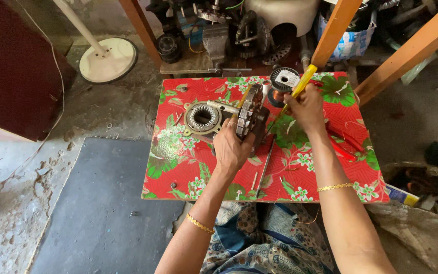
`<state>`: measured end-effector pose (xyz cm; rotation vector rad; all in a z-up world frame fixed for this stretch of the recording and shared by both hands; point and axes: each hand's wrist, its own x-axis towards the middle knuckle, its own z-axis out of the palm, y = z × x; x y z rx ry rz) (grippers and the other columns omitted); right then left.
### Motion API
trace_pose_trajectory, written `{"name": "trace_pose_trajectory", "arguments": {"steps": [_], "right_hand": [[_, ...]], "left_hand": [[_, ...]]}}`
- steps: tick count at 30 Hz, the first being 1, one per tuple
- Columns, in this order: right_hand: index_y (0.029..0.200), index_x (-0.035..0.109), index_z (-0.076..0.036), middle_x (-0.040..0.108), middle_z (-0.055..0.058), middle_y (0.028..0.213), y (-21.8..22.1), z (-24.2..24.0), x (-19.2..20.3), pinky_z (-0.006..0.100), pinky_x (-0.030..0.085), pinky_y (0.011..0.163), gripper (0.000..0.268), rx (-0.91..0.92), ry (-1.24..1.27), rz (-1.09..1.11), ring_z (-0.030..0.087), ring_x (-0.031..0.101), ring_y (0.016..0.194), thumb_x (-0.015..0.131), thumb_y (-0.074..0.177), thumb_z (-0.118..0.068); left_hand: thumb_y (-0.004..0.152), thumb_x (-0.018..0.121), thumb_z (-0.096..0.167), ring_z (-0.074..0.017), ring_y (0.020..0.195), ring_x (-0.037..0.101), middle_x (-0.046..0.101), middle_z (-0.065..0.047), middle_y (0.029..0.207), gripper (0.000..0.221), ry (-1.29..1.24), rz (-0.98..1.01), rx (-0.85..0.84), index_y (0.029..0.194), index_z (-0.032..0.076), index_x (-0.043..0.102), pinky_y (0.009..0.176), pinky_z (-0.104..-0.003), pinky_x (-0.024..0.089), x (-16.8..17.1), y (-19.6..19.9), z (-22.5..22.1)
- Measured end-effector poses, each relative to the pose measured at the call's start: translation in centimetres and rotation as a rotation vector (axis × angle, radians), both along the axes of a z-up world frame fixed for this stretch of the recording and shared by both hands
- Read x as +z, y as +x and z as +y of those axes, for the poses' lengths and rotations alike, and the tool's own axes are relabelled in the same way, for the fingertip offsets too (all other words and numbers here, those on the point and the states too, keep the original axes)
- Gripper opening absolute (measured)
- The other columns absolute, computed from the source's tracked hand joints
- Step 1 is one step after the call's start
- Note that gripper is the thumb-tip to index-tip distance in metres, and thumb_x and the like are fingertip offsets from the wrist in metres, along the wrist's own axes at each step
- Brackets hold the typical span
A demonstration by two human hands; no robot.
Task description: The person uses a screwdriver and wrench to adjust and tighten components on a disassembled mechanical part, likely a motor or gearbox, on a floral-patterned work surface. They repeatedly reposition the part and apply torque with the tools while other mechanical components remain nearby.
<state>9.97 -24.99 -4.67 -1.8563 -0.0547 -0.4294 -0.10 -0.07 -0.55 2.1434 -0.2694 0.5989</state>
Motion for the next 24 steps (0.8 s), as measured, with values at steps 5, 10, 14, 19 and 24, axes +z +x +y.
{"name": "trace_pose_trajectory", "arguments": {"steps": [5,10,14,19,24], "right_hand": [[0.108,0.051,0.001,0.072,0.015,0.089,0.3,0.1,-0.9,0.03,0.058,0.058,0.029,0.069,0.045,-0.029,0.016,0.072,0.072,0.076,0.095,-0.007],[0.109,0.053,-0.001,0.073,0.014,0.093,0.6,0.4,-0.5,0.031,0.06,0.059,0.031,0.113,0.126,0.08,0.016,0.072,0.072,0.077,0.09,-0.005],[0.112,0.06,-0.003,0.074,0.008,0.1,1.2,-0.3,1.0,0.031,0.062,0.059,0.033,0.213,0.222,0.205,0.012,0.073,0.076,0.078,0.084,-0.004],[0.1,0.064,0.001,0.073,0.015,0.082,1.9,1.4,0.2,0.034,0.06,0.056,0.022,0.268,0.015,0.291,0.019,0.072,0.064,0.08,0.087,-0.004],[0.098,0.062,-0.003,0.069,0.011,0.075,1.7,2.9,-3.0,0.035,0.056,0.049,0.021,0.101,0.225,0.496,0.02,0.068,0.056,0.074,0.081,0.001]], "left_hand": [[0.076,0.076,0.022,-0.044,0.093,0.067,0.069,-0.024,0.105,0.063,-0.033,0.007,-0.015,0.13,-0.005,0.059,0.08,-0.05,0.053,-0.2,0.2,-0.2],[0.074,0.078,0.023,-0.0447,0.095,0.066,0.068,-0.024,0.107,0.063,0.006,-0.02,-0.005,0.127,-0.005,0.06,0.081,-0.05,0.053,-0.7,0.2,0.1],[0.074,0.077,0.021,-0.044,0.094,0.067,0.069,-0.024,0.107,0.064,-0.003,0.024,0.005,0.13,-0.004,0.061,0.081,-0.049,0.053,-0.9,0.4,-0.1],[0.074,0.079,0.02,-0.0441,0.093,0.067,0.067,-0.023,0.105,0.065,-0.002,-0.039,-0.014,0.131,-0.005,0.058,0.08,-0.05,0.053,-1.0,0.4,-0.1],[0.072,0.08,0.019,-0.045,0.089,0.065,0.066,-0.022,0.101,0.06,0.001,0.028,-0.009,0.123,-0.003,0.059,0.074,-0.051,0.051,-0.2,0.4,0.1]]}}
